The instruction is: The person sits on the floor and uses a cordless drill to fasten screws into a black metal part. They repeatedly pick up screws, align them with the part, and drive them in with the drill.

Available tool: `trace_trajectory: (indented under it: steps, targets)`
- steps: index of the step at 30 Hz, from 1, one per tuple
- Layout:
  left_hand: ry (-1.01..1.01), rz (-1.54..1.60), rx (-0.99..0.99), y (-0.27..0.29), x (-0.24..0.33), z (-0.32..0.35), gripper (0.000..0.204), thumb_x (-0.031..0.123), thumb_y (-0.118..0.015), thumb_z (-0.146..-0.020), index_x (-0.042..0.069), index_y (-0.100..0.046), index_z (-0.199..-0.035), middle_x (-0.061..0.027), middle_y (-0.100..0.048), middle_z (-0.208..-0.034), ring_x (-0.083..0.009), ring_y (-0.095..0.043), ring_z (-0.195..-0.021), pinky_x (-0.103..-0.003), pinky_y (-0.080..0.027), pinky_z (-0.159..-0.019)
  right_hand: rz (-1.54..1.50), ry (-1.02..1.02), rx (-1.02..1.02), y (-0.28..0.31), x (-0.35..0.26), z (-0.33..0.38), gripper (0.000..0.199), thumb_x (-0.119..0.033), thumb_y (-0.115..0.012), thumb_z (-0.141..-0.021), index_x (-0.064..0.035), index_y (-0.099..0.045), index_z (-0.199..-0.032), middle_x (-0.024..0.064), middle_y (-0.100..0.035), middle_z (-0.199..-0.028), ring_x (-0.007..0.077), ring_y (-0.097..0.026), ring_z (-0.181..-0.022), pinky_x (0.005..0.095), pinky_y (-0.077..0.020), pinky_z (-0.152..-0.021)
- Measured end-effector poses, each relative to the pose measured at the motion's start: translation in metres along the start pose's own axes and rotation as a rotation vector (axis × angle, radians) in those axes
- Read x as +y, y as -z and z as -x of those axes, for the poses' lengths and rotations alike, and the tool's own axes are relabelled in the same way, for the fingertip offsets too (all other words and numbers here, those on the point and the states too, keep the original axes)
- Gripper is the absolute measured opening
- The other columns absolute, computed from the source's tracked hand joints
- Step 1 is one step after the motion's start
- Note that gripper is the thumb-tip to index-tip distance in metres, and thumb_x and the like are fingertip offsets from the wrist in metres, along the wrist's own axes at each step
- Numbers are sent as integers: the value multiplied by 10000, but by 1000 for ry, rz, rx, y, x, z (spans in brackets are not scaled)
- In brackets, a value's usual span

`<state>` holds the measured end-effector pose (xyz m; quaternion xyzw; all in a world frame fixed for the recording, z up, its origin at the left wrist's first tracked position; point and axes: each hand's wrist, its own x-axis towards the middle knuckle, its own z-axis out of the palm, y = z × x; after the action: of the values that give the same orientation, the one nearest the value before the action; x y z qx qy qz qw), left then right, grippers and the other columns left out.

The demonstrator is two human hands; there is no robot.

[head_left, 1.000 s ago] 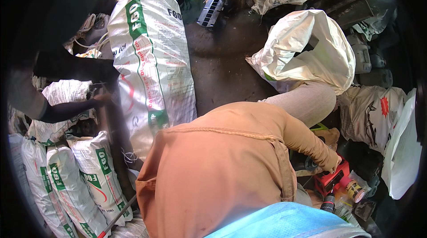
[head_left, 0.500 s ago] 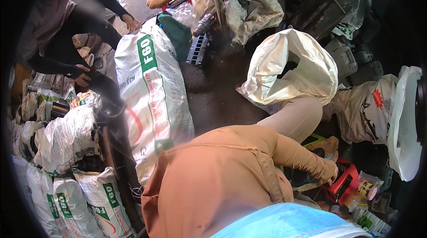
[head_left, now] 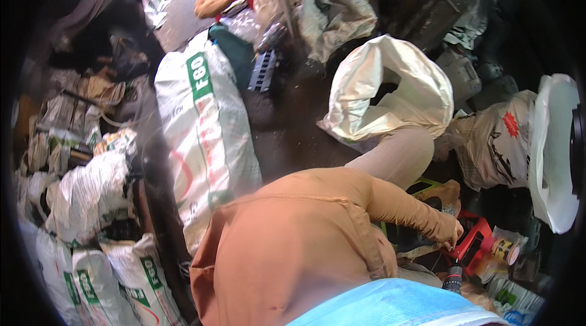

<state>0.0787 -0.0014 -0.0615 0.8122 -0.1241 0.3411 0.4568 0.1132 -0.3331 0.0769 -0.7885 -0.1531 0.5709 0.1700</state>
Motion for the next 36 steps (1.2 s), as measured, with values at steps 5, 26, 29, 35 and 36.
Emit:
trace_trajectory:
  steps: [5,26,29,35,36]
  targets:
    - [0,87,10,-4,7,-3,181,358,-695,-784,215,-728,-889,-64,-620,-831,-236,-606,-795,-358,-479,-645,-223,-68,68,-2,-15,-8,372,-405,-482,-925,-50,-593,-918,73,-599,-752,170,-526,-662,300,-430,-634]
    - [-133,-69,28,-1,-13,-22,178,350,-693,-752,295,-711,-920,-41,-622,-860,-244,-611,-837,-377,-488,-707,84,887,20,-17,-25,5,228,-255,-603,-846,-28,-606,-821,85,-592,-767,204,-552,-734,306,-453,-711]
    - [-136,-50,37,-6,-13,-21,181,344,-679,-763,292,-709,-934,-50,-624,-862,-255,-615,-827,-389,-490,-714,-582,81,451,-28,-21,15,215,-250,-615,-835,-39,-604,-796,81,-590,-776,198,-548,-759,304,-451,-716]
    - [-48,-232,-91,10,9,-16,186,340,-648,-790,267,-702,-953,-49,-620,-885,-263,-599,-870,-388,-491,-758,-512,1,271,-13,7,1,223,-271,-595,-852,-56,-593,-793,60,-579,-742,185,-544,-699,287,-446,-670]
    - [-28,-221,-88,11,13,-14,183,338,-644,-795,265,-702,-953,-44,-619,-894,-259,-593,-886,-384,-489,-769,-487,25,265,-9,14,-1,228,-277,-590,-856,-58,-591,-794,56,-577,-735,179,-540,-686,282,-442,-660]
